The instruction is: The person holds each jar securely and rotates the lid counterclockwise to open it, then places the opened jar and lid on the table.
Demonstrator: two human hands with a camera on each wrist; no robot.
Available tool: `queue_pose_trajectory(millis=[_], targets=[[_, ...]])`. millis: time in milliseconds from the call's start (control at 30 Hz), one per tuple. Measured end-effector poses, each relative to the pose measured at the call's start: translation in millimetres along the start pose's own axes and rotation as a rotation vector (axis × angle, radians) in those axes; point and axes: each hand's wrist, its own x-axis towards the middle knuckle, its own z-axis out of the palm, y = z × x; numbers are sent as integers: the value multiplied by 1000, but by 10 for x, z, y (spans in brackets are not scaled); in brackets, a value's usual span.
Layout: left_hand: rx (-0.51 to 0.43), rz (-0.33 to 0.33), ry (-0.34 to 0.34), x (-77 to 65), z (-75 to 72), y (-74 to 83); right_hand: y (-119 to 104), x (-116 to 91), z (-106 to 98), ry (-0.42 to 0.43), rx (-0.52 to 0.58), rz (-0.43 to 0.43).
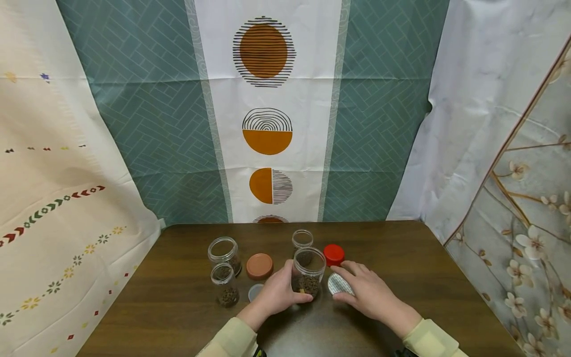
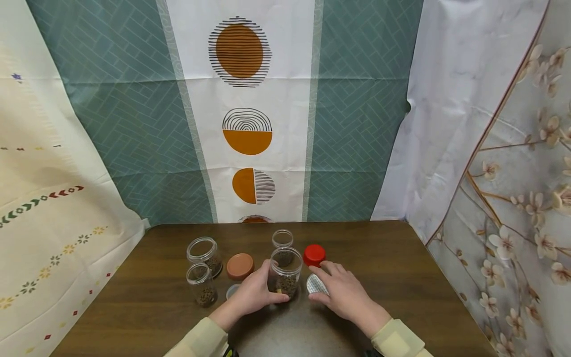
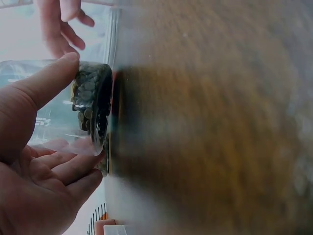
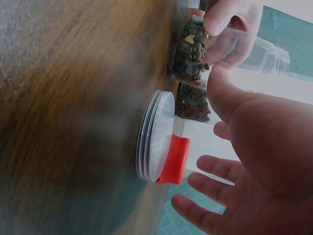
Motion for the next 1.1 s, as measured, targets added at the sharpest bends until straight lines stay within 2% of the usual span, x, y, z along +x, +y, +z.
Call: queue_pose_trajectory(millis=[300,600,1100], targets=[[-9,20,0,4,2,29,-21,-16,-4,18,-2,3],[-4,-4,-18,24,26,15,-50,-15,-40,36,-5,-5],[-46,-2,-31,8,68,-31,-126,-59,-103,44,1,-7]])
